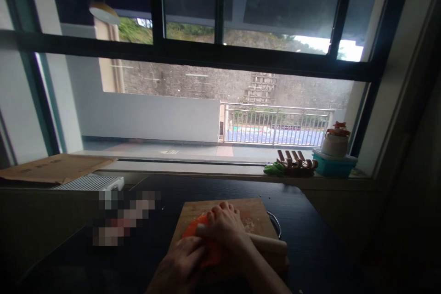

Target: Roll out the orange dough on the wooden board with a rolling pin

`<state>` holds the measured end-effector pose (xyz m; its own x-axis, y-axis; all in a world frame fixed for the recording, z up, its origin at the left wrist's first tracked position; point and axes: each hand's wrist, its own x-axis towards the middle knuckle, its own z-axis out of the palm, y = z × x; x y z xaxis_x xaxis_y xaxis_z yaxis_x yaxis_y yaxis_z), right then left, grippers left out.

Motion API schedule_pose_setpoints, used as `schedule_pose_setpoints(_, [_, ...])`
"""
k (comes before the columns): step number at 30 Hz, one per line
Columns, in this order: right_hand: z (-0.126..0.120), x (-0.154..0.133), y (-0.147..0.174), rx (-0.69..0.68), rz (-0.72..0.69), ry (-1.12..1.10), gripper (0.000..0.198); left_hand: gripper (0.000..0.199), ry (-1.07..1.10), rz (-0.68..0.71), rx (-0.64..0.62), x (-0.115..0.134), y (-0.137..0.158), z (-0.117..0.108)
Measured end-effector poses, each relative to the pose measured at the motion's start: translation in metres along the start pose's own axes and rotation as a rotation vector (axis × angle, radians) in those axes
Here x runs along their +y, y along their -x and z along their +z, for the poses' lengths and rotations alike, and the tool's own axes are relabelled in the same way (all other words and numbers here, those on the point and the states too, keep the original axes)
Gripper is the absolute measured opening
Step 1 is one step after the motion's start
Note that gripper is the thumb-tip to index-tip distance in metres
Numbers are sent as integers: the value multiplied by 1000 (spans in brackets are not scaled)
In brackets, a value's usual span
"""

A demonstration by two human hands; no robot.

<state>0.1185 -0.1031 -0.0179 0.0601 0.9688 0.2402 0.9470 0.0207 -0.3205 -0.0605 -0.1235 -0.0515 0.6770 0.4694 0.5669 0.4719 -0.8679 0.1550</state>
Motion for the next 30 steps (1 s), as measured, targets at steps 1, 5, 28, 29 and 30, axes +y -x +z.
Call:
schedule_pose_setpoints(1, [4,-4,-7,25,23,25,33,25,25,-28,-6,2,-1,0])
schedule_pose_setpoints(5, [7,-7,-28,180,111,134,35,30,88,-83,-16,2,0,1])
schedule_pose_setpoints(28, [16,-10,-17,102,15,155,42,29,134,-182,-58,14,2,-5])
schedule_pose_setpoints(29, [12,-8,-25,82,51,162,41,28,136,-180,-52,14,2,-6])
schedule_pose_setpoints(30, [8,-7,-35,62,87,164,41,28,136,-172,-49,13,2,-6])
